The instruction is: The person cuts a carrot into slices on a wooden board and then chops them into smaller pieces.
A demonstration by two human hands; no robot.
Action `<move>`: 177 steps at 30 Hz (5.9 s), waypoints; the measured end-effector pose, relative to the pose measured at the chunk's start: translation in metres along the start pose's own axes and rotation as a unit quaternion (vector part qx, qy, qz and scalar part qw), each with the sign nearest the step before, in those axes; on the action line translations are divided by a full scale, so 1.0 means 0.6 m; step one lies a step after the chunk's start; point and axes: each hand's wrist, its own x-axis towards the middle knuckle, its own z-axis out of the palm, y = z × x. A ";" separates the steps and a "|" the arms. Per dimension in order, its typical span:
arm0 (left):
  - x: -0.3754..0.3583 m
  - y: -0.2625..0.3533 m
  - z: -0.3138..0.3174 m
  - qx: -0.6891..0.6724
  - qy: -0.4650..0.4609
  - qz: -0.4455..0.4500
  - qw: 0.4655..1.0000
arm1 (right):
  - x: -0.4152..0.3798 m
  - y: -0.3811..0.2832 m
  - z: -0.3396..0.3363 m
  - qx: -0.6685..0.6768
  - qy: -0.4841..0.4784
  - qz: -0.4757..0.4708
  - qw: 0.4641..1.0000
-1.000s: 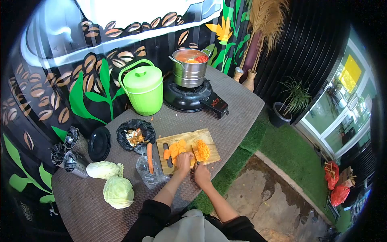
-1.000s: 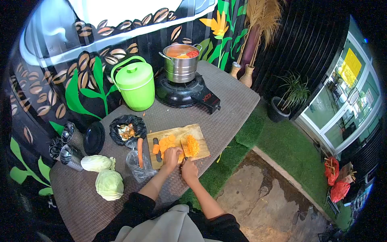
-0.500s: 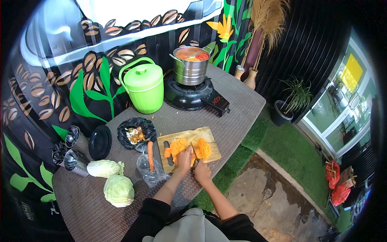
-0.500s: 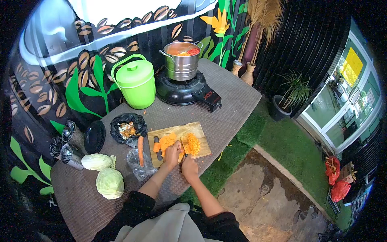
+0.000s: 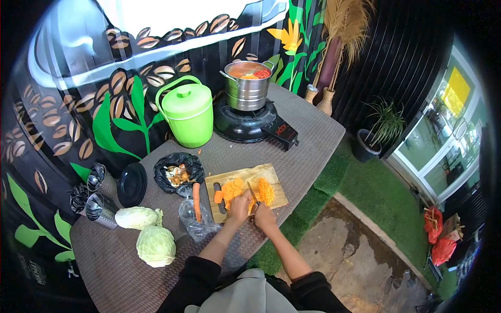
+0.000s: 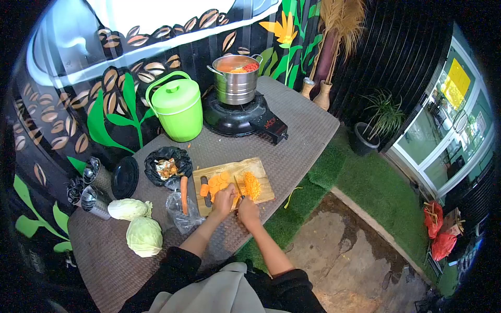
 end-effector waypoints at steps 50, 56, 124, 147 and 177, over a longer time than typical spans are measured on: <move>0.005 -0.043 0.007 -0.188 -0.016 -0.018 0.982 | -0.035 -0.018 0.003 0.024 -0.022 0.049 0.998; 0.002 -0.040 0.003 -0.202 -0.015 -0.018 0.979 | -0.011 -0.028 0.011 0.021 -0.027 0.063 0.997; -0.009 -0.056 -0.026 0.016 0.119 0.093 0.988 | -0.019 0.069 0.029 0.053 0.033 -0.103 0.993; 0.042 -0.070 -0.034 -0.122 0.158 -0.002 0.980 | -0.078 0.026 0.045 0.138 0.003 -0.057 0.989; -0.008 -0.022 0.032 0.007 0.109 0.020 0.994 | -0.046 0.033 -0.006 -0.030 0.041 -0.004 0.999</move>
